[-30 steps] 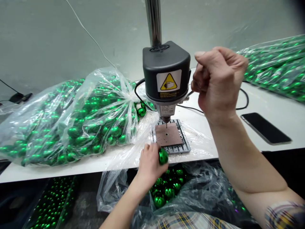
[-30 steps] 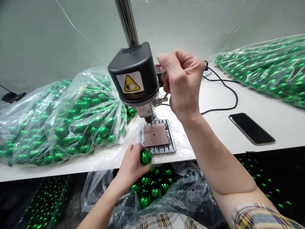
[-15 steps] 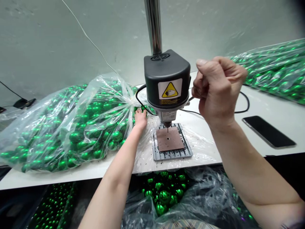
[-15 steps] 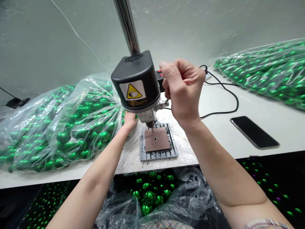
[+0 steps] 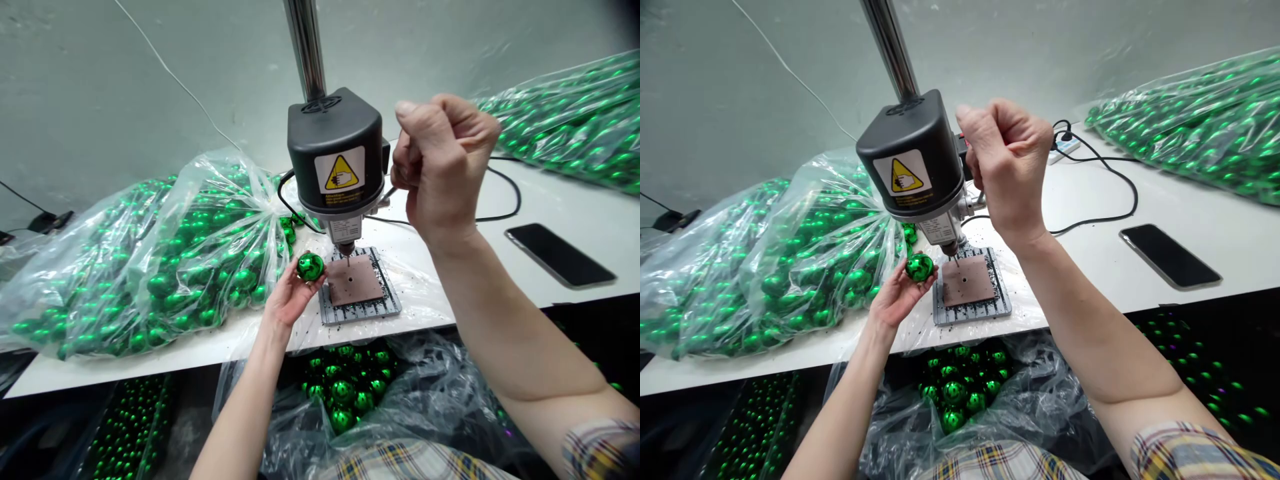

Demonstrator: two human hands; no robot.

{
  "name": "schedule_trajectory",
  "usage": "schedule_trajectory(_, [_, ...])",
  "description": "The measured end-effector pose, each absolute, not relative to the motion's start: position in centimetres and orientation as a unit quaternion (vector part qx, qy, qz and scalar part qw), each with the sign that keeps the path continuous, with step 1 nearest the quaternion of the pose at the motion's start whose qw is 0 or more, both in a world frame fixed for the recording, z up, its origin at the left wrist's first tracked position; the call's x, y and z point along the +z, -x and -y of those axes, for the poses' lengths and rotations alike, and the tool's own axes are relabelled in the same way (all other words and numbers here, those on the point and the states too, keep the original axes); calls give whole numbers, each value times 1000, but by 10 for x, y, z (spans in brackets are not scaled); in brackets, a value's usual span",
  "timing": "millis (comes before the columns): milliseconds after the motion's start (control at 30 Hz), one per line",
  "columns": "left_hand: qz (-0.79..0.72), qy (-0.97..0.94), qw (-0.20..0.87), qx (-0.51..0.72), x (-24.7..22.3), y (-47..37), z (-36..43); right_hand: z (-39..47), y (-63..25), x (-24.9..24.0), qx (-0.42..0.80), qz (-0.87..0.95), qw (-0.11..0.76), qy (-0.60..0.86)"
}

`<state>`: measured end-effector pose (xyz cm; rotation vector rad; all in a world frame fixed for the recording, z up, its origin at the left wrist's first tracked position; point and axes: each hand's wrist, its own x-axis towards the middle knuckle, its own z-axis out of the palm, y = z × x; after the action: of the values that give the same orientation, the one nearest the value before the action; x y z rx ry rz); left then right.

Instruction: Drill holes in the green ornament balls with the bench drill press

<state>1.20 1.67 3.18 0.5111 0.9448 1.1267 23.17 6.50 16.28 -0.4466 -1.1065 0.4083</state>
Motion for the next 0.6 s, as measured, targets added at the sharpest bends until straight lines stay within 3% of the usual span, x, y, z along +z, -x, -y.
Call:
schedule_trajectory(333, [-439, -210, 739, 466, 22, -28, -5, -63, -232, 164, 198, 528, 796, 221])
schedule_trajectory(600, [-441, -276, 651, 553, 12, -41, -18, -59, -236, 166, 219, 548, 775, 226])
